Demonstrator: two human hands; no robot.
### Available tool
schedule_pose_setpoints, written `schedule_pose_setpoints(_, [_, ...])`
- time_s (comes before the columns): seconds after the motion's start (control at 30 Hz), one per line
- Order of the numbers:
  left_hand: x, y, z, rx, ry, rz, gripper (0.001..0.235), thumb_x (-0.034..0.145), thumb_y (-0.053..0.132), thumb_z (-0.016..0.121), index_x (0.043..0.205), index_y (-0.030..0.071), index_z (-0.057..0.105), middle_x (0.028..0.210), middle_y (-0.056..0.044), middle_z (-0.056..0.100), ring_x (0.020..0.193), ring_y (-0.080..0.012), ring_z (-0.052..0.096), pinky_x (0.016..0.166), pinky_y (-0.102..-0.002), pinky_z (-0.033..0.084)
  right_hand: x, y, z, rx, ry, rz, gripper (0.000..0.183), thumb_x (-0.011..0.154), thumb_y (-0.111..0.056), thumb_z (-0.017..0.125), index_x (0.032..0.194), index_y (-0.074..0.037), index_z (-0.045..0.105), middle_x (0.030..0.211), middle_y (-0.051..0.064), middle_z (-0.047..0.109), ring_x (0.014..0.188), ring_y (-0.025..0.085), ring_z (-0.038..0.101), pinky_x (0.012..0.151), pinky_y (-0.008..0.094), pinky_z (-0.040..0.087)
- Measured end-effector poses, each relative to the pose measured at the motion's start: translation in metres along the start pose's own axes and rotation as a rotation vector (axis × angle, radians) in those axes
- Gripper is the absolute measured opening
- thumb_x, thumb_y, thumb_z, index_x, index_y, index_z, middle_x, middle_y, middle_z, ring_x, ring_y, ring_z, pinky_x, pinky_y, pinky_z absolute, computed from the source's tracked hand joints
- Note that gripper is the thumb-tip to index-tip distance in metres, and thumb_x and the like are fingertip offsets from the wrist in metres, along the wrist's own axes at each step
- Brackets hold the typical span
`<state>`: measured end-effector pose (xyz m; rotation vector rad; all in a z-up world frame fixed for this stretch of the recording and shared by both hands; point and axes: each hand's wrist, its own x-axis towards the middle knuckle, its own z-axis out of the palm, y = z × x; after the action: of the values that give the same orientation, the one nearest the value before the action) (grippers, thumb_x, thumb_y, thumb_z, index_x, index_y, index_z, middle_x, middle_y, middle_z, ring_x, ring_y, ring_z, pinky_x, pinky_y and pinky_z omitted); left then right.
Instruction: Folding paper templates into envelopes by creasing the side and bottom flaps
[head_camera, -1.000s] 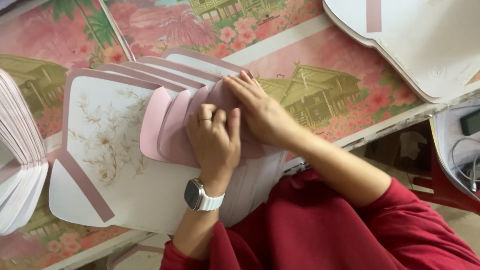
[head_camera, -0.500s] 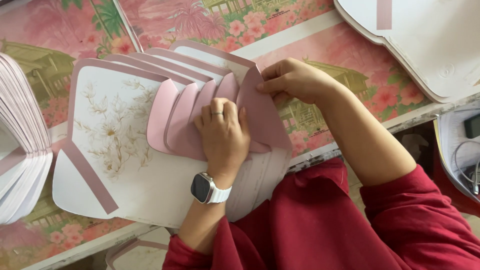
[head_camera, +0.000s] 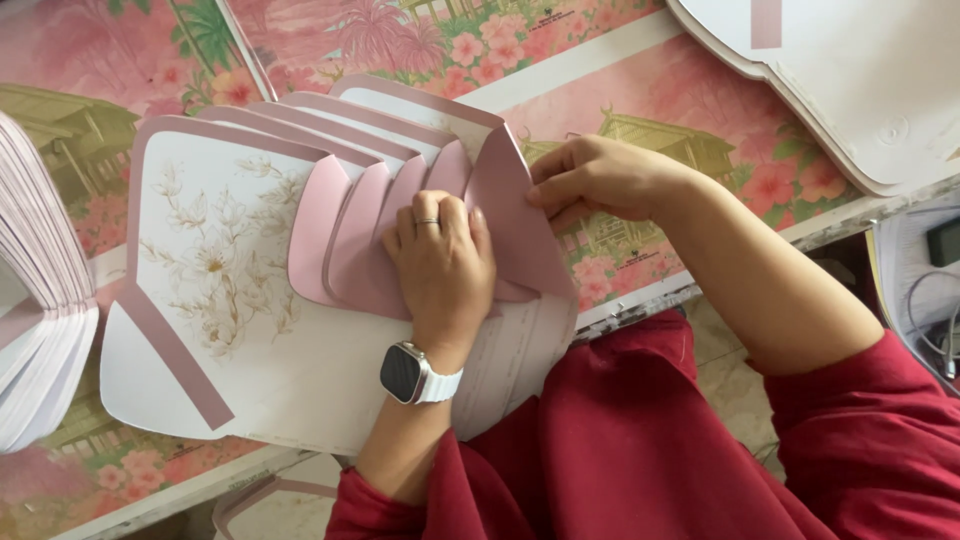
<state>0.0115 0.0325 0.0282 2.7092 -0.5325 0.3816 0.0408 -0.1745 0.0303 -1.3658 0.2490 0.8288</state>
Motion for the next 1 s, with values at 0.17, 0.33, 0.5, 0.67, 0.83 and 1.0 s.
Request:
schedule_pose_setpoints(0.17, [0.001,0.002,-0.004,-0.007,0.008,0.001,0.019,0.082,0.023,0.063,0.078,0.01,0.049,0.091,-0.005,0.051,0.077,-0.0263,0.049,0.065,-0.039,0.036,0.0,0.008,0.003,-0.024,0.068,-0.047,0.015,0.084,-0.004,0.059,0.093,0.006,0.066,0.069,0.014,0.066,0.065,0.024,0.072,0.058,0.036,0.061])
schedule_pose_setpoints(0.33, [0.001,0.002,-0.002,-0.006,0.042,0.003,0.019,0.082,0.022,0.063,0.077,0.011,0.048,0.091,-0.005,0.05,0.075,-0.0262,0.048,0.065,-0.039,0.035,-0.026,-0.003,0.015,0.023,0.063,0.019,0.021,0.084,-0.006,0.061,0.097,0.01,0.066,0.073,0.017,0.066,0.069,0.025,0.071,0.061,0.04,0.061])
schedule_pose_setpoints(0.5, [0.001,0.001,0.001,-0.009,0.054,0.004,0.02,0.08,0.022,0.065,0.077,0.011,0.048,0.09,-0.005,0.051,0.075,-0.0264,0.049,0.064,-0.039,0.036,-0.023,0.011,0.015,0.003,0.091,-0.059,0.013,0.084,-0.005,0.064,0.083,0.008,0.064,0.062,0.013,0.062,0.056,0.021,0.068,0.051,0.033,0.06])
schedule_pose_setpoints(0.67, [0.001,0.003,-0.001,-0.008,0.073,-0.007,0.021,0.079,0.021,0.066,0.076,0.011,0.048,0.09,-0.005,0.051,0.074,-0.0267,0.048,0.063,-0.039,0.036,-0.038,0.011,0.02,-0.027,0.113,-0.036,0.011,0.081,-0.003,0.066,0.081,0.008,0.065,0.064,0.011,0.062,0.059,0.018,0.066,0.051,0.033,0.06])
schedule_pose_setpoints(0.83, [0.001,0.002,-0.001,-0.023,0.084,0.004,0.022,0.08,0.021,0.066,0.076,0.01,0.047,0.09,-0.007,0.051,0.074,-0.0278,0.049,0.063,-0.04,0.036,-0.041,0.025,0.021,-0.095,0.138,-0.098,0.012,0.084,-0.008,0.065,0.081,0.004,0.065,0.062,0.008,0.061,0.055,0.014,0.063,0.049,0.029,0.057])
schedule_pose_setpoints(1.0, [0.002,0.002,-0.002,-0.04,0.084,-0.002,0.022,0.082,0.021,0.065,0.076,0.01,0.047,0.09,-0.006,0.051,0.074,-0.028,0.049,0.062,-0.04,0.036,-0.066,0.032,0.028,-0.181,0.167,-0.036,0.017,0.081,-0.011,0.071,0.08,0.006,0.068,0.06,0.007,0.062,0.052,0.011,0.057,0.048,0.026,0.054])
